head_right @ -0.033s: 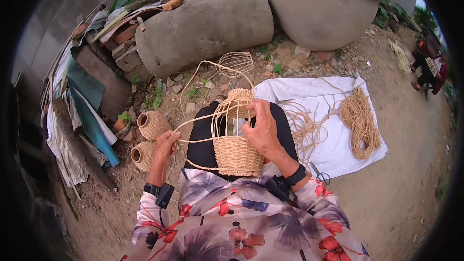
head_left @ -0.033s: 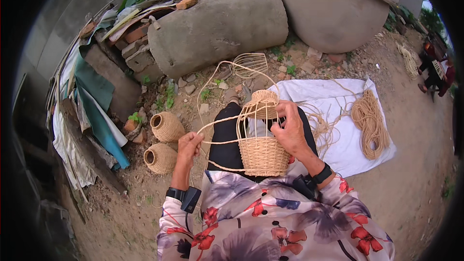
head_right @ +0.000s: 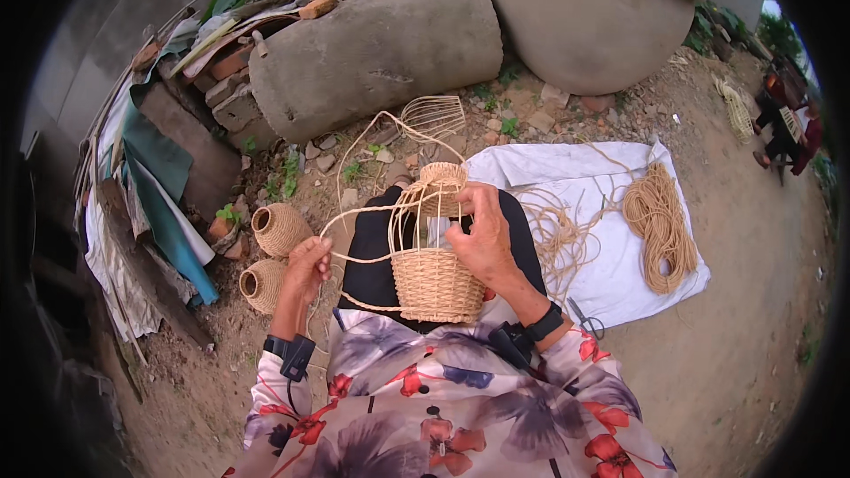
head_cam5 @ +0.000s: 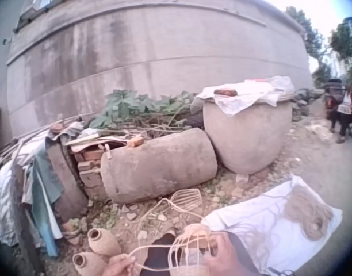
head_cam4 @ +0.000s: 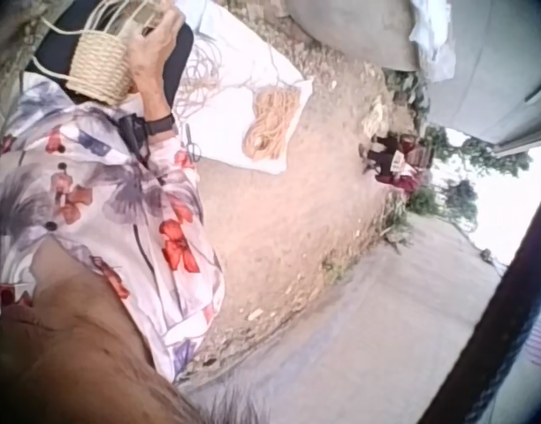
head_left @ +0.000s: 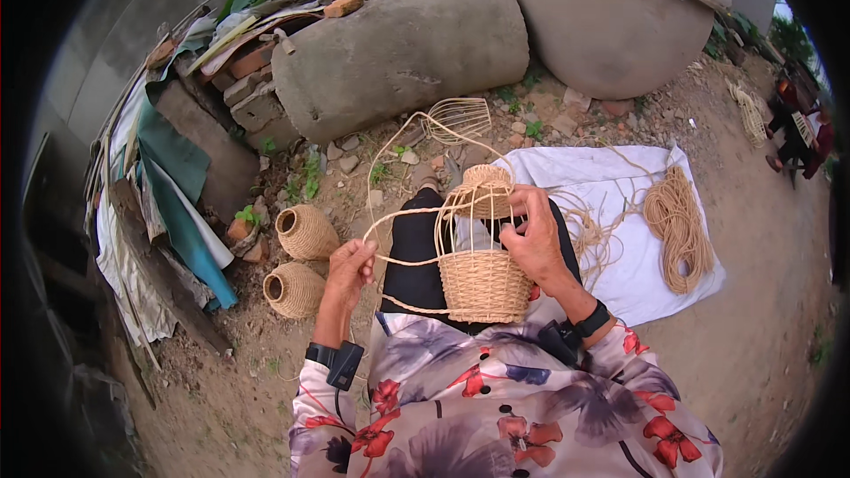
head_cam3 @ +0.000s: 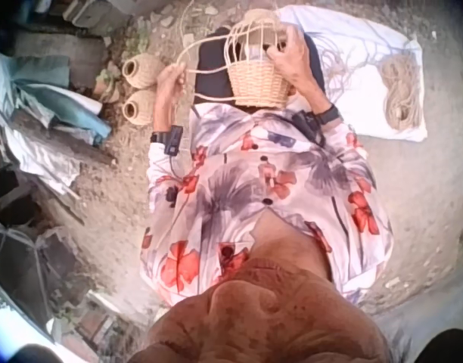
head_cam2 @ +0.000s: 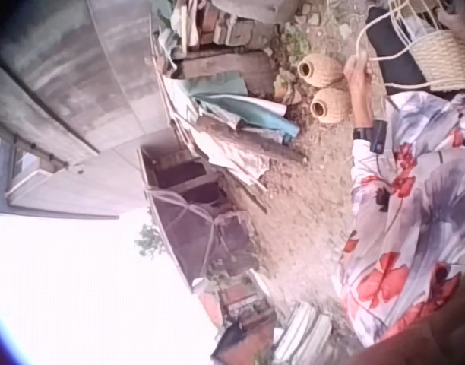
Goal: Hand-weaving a small wicker or bamboo cage-style basket using natural fiber strips.
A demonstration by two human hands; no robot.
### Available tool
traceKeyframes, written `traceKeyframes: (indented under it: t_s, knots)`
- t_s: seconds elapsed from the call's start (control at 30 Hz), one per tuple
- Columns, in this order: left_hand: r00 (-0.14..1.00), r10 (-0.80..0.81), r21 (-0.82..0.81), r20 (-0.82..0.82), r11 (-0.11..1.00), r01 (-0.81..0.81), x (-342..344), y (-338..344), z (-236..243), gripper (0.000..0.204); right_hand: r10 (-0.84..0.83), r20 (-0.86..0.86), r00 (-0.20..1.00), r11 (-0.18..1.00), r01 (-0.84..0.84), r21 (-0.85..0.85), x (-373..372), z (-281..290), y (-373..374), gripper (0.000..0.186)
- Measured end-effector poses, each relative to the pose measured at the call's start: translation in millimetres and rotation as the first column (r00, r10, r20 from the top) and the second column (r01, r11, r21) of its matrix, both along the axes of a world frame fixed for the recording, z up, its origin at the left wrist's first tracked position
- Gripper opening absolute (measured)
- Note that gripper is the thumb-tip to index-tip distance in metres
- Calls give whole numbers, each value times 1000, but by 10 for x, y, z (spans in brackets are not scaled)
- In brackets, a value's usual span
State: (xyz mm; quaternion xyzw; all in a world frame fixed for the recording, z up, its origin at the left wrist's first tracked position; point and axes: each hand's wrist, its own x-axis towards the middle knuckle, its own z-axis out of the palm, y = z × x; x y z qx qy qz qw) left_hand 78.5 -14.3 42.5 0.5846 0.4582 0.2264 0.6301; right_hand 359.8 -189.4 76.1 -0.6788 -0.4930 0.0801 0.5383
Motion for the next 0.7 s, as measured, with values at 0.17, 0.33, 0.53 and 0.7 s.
traceKeyframes:
  t_s: [0.17, 0.33, 0.53, 0.7]
  knots:
    - [873, 40, -209, 485, 975, 71, 280, -232, 213, 14, 10, -77, 997, 1000, -8, 25, 43, -11, -89, 36]
    - [844, -86, -236, 529, 941, 243, 608, -356, 450, 16, 25, -114, 993, 1000, -22, 22, 64, -59, -86, 35]
    - [928, -252, -68, 273, 958, 280, 930, -348, 571, 20, 29, -125, 992, 999, -27, 19, 68, -72, -103, 35]
    - [976, -201, 454, -80, 865, 215, 1151, -488, 491, 19, 32, -127, 991, 999, -29, 26, 84, -82, -107, 35]
